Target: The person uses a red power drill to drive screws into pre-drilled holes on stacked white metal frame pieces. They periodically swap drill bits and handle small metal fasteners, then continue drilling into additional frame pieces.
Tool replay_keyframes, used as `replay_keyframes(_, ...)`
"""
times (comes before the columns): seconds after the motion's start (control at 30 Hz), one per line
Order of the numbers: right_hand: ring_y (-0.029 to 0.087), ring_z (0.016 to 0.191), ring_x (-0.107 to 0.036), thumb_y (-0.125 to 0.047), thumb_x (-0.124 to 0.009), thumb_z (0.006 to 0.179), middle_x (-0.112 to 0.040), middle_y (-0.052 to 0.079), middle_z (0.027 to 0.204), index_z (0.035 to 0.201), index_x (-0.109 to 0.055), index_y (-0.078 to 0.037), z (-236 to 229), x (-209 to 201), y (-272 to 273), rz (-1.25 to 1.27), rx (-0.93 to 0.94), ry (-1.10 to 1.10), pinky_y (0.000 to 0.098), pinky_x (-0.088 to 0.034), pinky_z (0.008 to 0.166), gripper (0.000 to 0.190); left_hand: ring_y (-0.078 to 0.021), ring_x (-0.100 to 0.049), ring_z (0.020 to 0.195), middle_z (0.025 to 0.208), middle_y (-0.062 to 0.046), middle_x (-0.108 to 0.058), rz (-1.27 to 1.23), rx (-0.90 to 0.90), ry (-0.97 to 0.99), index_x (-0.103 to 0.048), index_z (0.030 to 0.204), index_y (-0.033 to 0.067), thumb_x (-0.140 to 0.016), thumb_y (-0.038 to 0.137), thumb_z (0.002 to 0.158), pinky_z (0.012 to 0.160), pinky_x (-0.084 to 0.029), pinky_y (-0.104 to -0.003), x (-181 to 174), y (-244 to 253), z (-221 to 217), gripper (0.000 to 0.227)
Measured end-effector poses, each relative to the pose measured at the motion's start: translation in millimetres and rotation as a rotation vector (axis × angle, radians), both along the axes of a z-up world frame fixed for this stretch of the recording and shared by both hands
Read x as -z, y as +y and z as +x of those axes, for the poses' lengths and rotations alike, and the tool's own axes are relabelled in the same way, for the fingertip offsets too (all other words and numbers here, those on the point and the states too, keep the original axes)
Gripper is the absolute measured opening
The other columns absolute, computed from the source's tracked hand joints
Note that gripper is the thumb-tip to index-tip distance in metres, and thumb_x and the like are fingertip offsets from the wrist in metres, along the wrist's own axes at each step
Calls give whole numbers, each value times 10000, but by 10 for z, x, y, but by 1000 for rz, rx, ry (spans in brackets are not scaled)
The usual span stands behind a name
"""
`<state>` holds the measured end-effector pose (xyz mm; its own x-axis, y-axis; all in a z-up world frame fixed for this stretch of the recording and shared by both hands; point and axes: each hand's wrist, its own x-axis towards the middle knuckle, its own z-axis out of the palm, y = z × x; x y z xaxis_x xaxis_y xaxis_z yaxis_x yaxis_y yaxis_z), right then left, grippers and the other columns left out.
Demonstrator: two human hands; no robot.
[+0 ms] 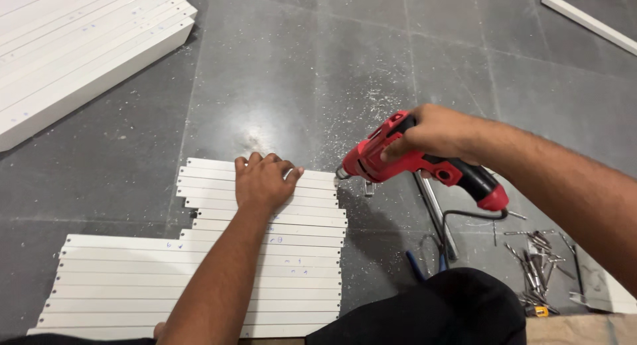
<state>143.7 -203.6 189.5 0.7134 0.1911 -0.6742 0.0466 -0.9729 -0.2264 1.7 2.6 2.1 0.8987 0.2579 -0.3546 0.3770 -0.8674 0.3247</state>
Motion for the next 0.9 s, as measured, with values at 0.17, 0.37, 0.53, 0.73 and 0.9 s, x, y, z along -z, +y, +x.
replay_keyframes(0.17, 328, 875, -679, -311, -828, 707, -738, 185, 1042, 1173, -742, -78, -37, -32, -125, 23, 136, 25, 488, -548, 782, 528, -168, -532, 1175, 1221, 27, -671, 11, 14, -2, -716, 1267, 295, -401, 619, 1014, 1118, -282, -459, 7, 6, -3, 518)
replay_keyframes(0.37, 256, 807, -715, -326, -841, 682, -783, 156, 957, 1105, -786, -108, -170, -4, 29, -8, -166, -47, 413, -548, 736, 479, -165, -534, 1169, 1204, 38, -676, 26, 1, -37, -735, 1236, 295, -427, 606, 1002, 1106, -291, -445, -6, -22, -37, 496)
replay_keyframes(0.53, 247, 771, -719, -314, -855, 691, -770, 139, 960, 1131, -762, -110, -90, 1, 187, -46, -130, -13, 409, -579, 721, 494, -160, -538, 1167, 1187, 40, -686, 22, -5, -60, -755, 1205, 302, -442, 592, 997, 1099, -301, -440, -20, -8, -33, 474)
replay_keyframes(0.73, 187, 722, -672, -298, -845, 729, -753, 129, 997, 1173, -760, -128, -147, -14, 33, -18, 2, 31, 373, -540, 670, 483, -164, -558, 1127, 1164, 28, -696, 28, 12, -20, -737, 1242, 294, -422, 617, 1020, 1092, -318, -437, -4, -1, -15, 502)
replay_keyframes(0.9, 216, 617, -645, -281, -814, 743, -718, 139, 921, 1205, -676, -82, -238, -43, -125, 106, 232, 135, 401, -552, 590, 522, -164, -548, 1138, 1195, 29, -686, 18, 18, -8, -723, 1261, 301, -416, 613, 1008, 1101, -308, -444, 20, -2, -2, 506)
